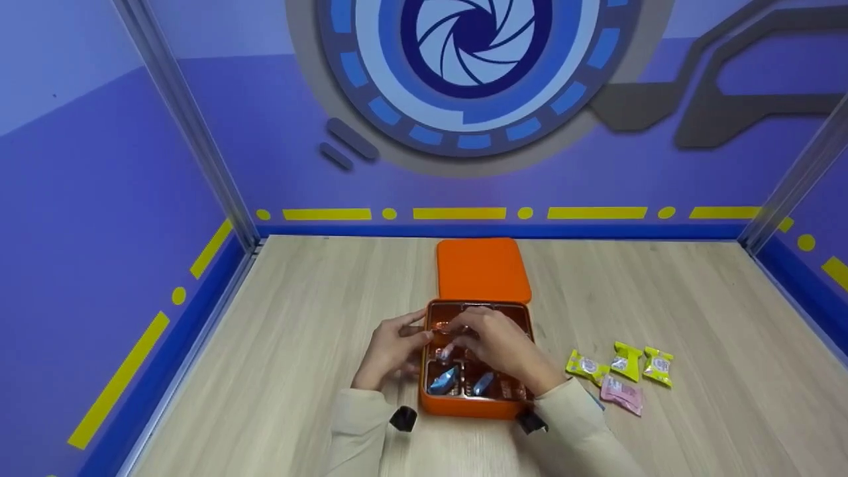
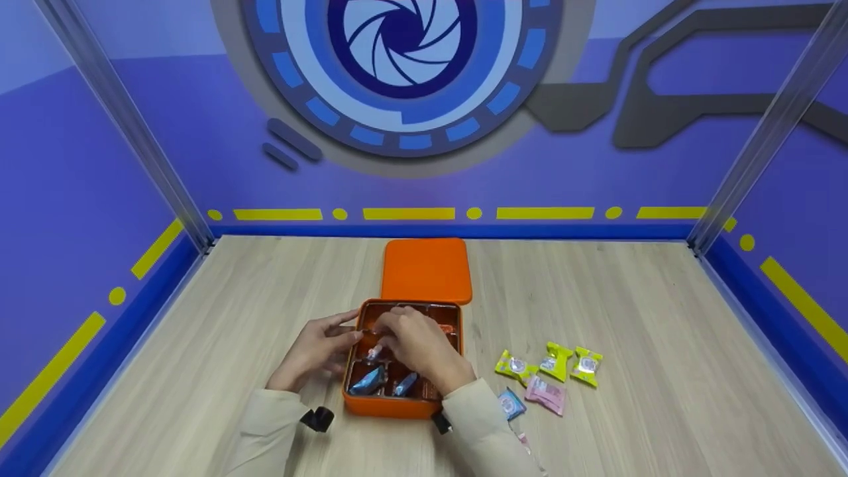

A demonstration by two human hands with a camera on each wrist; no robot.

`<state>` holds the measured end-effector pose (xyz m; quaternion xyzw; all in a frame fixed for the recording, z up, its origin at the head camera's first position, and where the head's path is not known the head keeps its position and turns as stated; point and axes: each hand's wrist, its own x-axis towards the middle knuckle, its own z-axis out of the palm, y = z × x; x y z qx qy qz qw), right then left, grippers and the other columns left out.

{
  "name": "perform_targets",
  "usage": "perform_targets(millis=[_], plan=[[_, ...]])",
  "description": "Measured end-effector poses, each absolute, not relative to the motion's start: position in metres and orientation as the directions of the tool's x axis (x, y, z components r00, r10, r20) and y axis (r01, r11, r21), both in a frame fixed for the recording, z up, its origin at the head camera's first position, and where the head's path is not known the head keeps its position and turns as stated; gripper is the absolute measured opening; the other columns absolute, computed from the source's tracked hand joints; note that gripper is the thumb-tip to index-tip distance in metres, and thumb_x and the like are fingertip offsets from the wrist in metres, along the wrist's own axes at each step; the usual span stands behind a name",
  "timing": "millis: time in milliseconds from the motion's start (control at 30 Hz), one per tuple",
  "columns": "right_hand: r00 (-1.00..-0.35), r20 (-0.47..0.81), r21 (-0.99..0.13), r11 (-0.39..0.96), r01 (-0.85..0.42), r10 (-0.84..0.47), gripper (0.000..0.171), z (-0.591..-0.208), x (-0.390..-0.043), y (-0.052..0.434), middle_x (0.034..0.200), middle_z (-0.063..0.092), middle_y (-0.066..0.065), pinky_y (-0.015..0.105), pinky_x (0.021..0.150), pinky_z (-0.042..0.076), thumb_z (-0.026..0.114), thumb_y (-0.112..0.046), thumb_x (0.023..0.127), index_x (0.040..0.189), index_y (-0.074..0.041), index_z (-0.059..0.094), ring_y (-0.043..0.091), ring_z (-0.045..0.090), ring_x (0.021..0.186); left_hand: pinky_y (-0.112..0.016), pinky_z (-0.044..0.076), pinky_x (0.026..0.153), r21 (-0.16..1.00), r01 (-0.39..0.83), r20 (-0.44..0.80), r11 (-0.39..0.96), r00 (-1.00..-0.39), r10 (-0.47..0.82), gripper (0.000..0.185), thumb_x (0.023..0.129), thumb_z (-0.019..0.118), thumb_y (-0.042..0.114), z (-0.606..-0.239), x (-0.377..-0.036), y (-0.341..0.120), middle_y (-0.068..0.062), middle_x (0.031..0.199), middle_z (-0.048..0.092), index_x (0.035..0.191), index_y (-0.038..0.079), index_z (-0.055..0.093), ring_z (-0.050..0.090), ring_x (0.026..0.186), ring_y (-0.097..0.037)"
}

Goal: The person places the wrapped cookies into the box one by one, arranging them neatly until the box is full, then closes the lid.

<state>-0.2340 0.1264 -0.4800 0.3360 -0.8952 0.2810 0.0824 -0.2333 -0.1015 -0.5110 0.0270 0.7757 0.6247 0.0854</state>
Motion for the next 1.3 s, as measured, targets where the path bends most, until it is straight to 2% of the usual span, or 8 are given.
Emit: perform_targets(millis=[233, 367, 567, 1033, 1300], plan=[[-0.799, 0.342, -0.524, 0.605, -0.599, -0.495, 0.031, -0.477, -0.226, 0.139, 0.117, 0.075, 0.004, 0.044, 0.091, 0.061, 0.080, -0.029, 0.098, 0.122, -0.010, 0.077, 0.021, 0.070, 0.104, -0.039, 0.063, 0.053, 0.980, -0.072, -0.102, 0.184, -0.982, 0.157, 0.054, 0.100, 0.074, 0.009, -0.511, -0.233, -0.101, -0.020, 0.121, 0.074, 0.152, 0.009, 0.060, 0.076, 0.085, -0.029], [-0.812, 0.333, -0.548, 0.602, -0.581, -0.480, 0.040, -0.477, -0.222, 0.148, 0.122, 0.074, 0.003, 0.047, 0.096, 0.060, 0.077, -0.040, 0.099, 0.127, -0.011, 0.075, 0.024, 0.069, 0.110, -0.040, 0.063, 0.053, 0.979, -0.073, -0.103, 0.192, -0.983, 0.149, 0.053, 0.100, 0.074, 0.010, -0.511, -0.234, -0.102, -0.020, 0.122, 0.074, 0.151, 0.010, 0.061, 0.076, 0.085, -0.028], [-0.814, 0.332, -0.576, 0.581, -0.575, -0.476, 0.050, -0.479, -0.217, 0.163, 0.125, 0.071, 0.006, 0.051, 0.096, 0.059, 0.072, -0.048, 0.100, 0.130, -0.008, 0.072, 0.031, 0.068, 0.112, -0.038, 0.063, 0.052, 0.976, -0.071, -0.101, 0.205, -0.985, 0.138, 0.053, 0.100, 0.075, 0.010, -0.512, -0.233, -0.101, -0.020, 0.122, 0.074, 0.151, 0.010, 0.062, 0.076, 0.083, -0.028], [-0.842, 0.334, -0.556, 0.633, -0.539, -0.424, 0.049, -0.480, -0.209, 0.195, 0.132, 0.069, 0.007, 0.056, 0.102, 0.055, 0.072, -0.045, 0.101, 0.133, -0.008, 0.070, 0.032, 0.066, 0.120, -0.030, 0.058, 0.047, 0.969, -0.079, -0.105, 0.235, -0.990, 0.097, 0.053, 0.100, 0.074, 0.009, -0.511, -0.234, -0.097, -0.017, 0.119, 0.075, 0.151, 0.013, 0.062, 0.074, 0.076, -0.023], [-0.854, 0.361, -0.544, 0.659, -0.519, -0.375, 0.045, -0.483, -0.206, 0.211, 0.129, 0.070, 0.009, 0.055, 0.105, 0.053, 0.080, -0.033, 0.098, 0.131, -0.004, 0.072, 0.033, 0.065, 0.123, -0.023, 0.050, 0.042, 0.961, -0.050, -0.071, 0.272, -0.995, 0.066, 0.051, 0.100, 0.071, 0.008, -0.510, -0.232, -0.094, -0.015, 0.111, 0.078, 0.150, 0.013, 0.064, 0.071, 0.065, -0.020]])
